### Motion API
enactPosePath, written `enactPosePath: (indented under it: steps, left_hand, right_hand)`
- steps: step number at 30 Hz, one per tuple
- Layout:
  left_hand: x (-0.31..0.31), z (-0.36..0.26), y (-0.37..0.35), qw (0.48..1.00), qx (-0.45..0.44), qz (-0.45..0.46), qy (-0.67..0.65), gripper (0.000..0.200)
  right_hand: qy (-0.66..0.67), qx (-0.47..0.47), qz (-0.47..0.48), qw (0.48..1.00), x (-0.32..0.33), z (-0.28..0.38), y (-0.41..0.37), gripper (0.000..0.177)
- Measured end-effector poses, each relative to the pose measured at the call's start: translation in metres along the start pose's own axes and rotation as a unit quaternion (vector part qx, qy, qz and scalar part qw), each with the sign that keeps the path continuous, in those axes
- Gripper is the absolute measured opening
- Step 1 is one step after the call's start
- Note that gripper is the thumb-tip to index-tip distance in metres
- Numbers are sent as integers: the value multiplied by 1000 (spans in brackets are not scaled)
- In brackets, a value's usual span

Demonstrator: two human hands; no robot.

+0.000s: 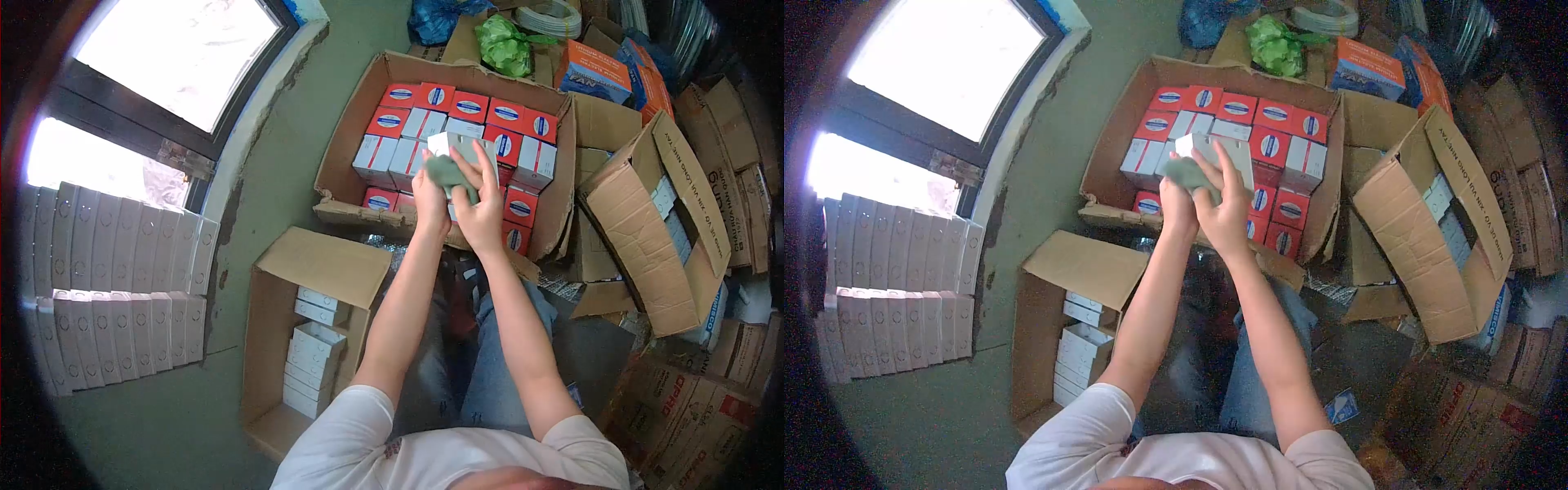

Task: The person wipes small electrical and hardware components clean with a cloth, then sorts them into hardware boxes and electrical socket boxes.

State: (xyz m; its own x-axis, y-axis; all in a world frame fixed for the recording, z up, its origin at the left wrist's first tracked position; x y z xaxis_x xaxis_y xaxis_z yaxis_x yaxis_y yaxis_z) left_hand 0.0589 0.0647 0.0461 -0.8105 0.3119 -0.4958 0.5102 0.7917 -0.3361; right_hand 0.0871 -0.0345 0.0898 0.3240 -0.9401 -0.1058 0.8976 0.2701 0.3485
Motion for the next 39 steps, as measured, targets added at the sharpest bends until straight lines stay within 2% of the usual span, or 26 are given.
enactPosePath:
  steps: [1, 4, 5, 8, 9, 12, 13, 14, 15, 16, 19, 21, 22, 23, 24, 25, 26, 28, 30, 32, 34, 36, 37, 38, 39]
  left_hand:
    - [-1, 1, 1, 1000, 1, 7, -4, 44]
    - [-5, 1, 4, 1000, 18, 21, -2, 44]
    - [-5, 2, 4, 999, 30, 21, 1, 44]
    - [-2, 8, 7, 999, 42, 15, -12, 45]
    - [-1, 10, 8, 999, 42, 13, -20, 46]
    - [-4, 15, 6, 995, 70, 37, -60, 47]
    - [-5, 13, 2, 994, 79, 31, -64, 47]
    - [-7, 10, 0, 995, 74, 28, -55, 46]
    - [-8, 8, -2, 996, 70, 25, -47, 46]
    - [-9, 7, -2, 997, 65, 22, -40, 46]
    - [-4, 17, 4, 999, 5, 26, -41, 45]
    - [-7, 17, 1, 992, -79, 100, -6, 42]
    - [-11, 14, -4, 983, -120, 136, 13, 41]
    - [-12, 21, -10, 989, -88, 121, 5, 41]
    - [-20, 16, -19, 982, -155, 71, 77, 43]
    - [-21, 20, -22, 978, -151, 82, 116, 44]
    - [-23, 24, -25, 972, -146, 94, 155, 46]
    - [-28, 25, -32, 967, -173, 86, 166, 49]
    - [-30, 23, -35, 963, -191, 81, 170, 49]
    - [-28, 16, -33, 945, -207, 65, 246, 47]
    - [-23, 9, -31, 918, -222, 46, 325, 44]
    - [-22, 13, -27, 889, -275, 44, 363, 41]
    - [-27, 11, -32, 869, -292, 47, 397, 41]
    - [-31, 9, -36, 847, -309, 51, 429, 42]
    - [-34, 9, -40, 847, -278, 78, 446, 43]
  right_hand:
    - [7, 8, 21, 1000, 1, 6, 3, 48]
    - [103, -15, -5, 995, 13, 20, 15, 50]
    - [199, -71, -31, 977, 19, 22, 19, 45]
    - [371, -210, -100, 899, 24, 23, 28, 35]
    - [356, -194, -91, 910, 25, 20, 31, 30]
    - [321, -246, -58, 913, 35, -33, 30, 30]
    - [185, -244, -80, 949, 38, -42, 29, 33]
    - [66, -128, -56, 988, 40, -37, 32, 33]
    - [-56, -7, -30, 998, 37, -25, 32, 34]
    - [-176, 114, -2, 978, 30, -13, 30, 35]
    - [-245, 110, 39, 962, 2, -7, 6, 47]
    - [-285, 120, 45, 950, -7, 2, 0, 52]
    - [-262, 99, 22, 960, -3, -4, 4, 52]
    - [-239, 78, -3, 968, 4, -16, 12, 52]
    - [-216, 58, -27, 974, 13, -25, 22, 52]
    - [-175, 8, -44, 984, 24, -32, 29, 54]
    - [-81, -76, -54, 992, 36, -45, 32, 56]
    - [41, -88, -40, 995, 41, -45, 28, 57]
    - [-68, -54, -47, 995, 41, -31, 17, 59]
    - [-162, -6, -37, 986, 29, -26, 3, 61]
    - [-96, -35, -31, 994, 23, -25, 0, 61]
    - [-1, -180, 2, 984, 29, -61, 4, 61]
    - [-78, -165, -38, 982, 37, -68, 12, 64]
    - [-30, -216, -56, 974, 48, -78, 17, 61]
    - [18, -266, -73, 961, 58, -80, 23, 57]
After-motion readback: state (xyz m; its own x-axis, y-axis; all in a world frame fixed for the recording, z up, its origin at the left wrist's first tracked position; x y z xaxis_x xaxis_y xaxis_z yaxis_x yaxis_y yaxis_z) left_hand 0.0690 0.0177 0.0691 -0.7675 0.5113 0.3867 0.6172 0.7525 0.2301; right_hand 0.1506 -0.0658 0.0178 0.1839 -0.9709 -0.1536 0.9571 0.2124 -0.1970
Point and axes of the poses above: each hand's wrist, its own y-axis towards the middle knuckle, its own x-axis out of the back of the hand, z = x × y, the point moved 5 cm from there along y, towards the middle knuckle, and after that the axes turned 10 degrees about -z, right-handed, at the moved point
